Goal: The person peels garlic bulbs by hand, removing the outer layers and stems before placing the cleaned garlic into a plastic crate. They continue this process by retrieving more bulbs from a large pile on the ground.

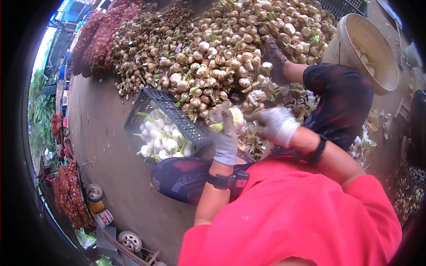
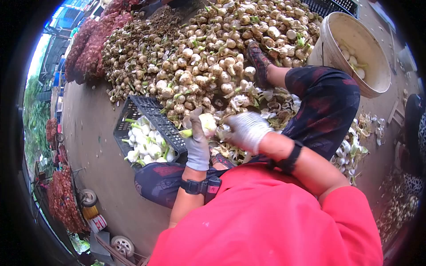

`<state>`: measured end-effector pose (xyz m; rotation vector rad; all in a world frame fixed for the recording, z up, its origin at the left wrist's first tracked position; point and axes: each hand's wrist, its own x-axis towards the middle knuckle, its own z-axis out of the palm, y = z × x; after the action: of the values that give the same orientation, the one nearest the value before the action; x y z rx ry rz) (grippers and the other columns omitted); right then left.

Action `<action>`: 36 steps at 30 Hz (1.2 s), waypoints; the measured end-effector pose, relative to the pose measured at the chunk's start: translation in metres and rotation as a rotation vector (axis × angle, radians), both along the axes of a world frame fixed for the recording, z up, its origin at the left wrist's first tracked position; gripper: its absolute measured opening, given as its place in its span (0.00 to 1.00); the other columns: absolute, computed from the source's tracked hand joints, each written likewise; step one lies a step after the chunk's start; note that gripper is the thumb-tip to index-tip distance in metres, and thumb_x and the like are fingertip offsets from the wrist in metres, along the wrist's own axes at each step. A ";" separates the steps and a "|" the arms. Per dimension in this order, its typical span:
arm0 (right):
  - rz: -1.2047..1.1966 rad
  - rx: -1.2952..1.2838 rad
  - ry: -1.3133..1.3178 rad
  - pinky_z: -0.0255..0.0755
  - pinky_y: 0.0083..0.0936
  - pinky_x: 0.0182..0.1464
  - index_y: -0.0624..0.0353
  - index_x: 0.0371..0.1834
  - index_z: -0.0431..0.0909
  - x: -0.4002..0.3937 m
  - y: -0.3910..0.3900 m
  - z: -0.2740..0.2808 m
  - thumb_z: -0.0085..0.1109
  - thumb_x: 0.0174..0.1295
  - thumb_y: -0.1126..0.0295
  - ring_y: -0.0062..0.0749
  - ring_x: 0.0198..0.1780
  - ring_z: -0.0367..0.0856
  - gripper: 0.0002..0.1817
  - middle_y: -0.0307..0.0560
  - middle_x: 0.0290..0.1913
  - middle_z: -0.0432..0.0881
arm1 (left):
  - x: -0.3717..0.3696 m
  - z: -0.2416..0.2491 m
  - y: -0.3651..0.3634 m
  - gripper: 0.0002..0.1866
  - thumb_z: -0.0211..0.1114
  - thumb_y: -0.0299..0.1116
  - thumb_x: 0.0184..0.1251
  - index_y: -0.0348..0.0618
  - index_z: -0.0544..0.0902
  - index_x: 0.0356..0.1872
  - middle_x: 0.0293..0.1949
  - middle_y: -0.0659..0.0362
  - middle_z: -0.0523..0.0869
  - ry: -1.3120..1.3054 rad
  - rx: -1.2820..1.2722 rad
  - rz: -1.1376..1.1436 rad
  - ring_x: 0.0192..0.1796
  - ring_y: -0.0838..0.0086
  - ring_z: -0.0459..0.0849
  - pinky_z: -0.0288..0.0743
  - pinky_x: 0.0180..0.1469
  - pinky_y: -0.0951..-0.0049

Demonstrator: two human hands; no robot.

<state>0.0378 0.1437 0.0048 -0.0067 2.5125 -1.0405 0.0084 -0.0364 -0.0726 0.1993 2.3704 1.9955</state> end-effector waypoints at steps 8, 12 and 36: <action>-0.013 -0.023 -0.037 0.77 0.42 0.43 0.63 0.34 0.83 -0.021 -0.028 -0.031 0.59 0.49 0.66 0.58 0.39 0.83 0.13 0.66 0.33 0.82 | -0.006 0.034 0.018 0.20 0.60 0.41 0.64 0.36 0.77 0.50 0.42 0.45 0.80 0.349 -0.796 -0.029 0.45 0.53 0.76 0.69 0.50 0.57; -0.019 0.054 -0.088 0.77 0.42 0.44 0.64 0.33 0.84 -0.021 -0.035 -0.037 0.58 0.48 0.68 0.55 0.39 0.84 0.13 0.64 0.33 0.83 | -0.006 0.025 0.019 0.21 0.60 0.42 0.65 0.32 0.78 0.49 0.43 0.41 0.79 0.195 -0.845 0.003 0.48 0.51 0.77 0.70 0.51 0.57; 0.008 -0.332 -0.155 0.77 0.41 0.38 0.63 0.34 0.84 -0.029 -0.042 -0.200 0.63 0.47 0.60 0.52 0.36 0.84 0.17 0.61 0.32 0.83 | 0.010 0.056 -0.015 0.21 0.59 0.25 0.54 0.33 0.78 0.52 0.48 0.49 0.83 -0.620 0.652 -0.345 0.54 0.64 0.81 0.76 0.56 0.68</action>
<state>0.0085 0.1012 -0.1956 -0.0313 2.1766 -1.3863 0.0187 -0.0510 -0.0167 -0.0057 1.1999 2.1573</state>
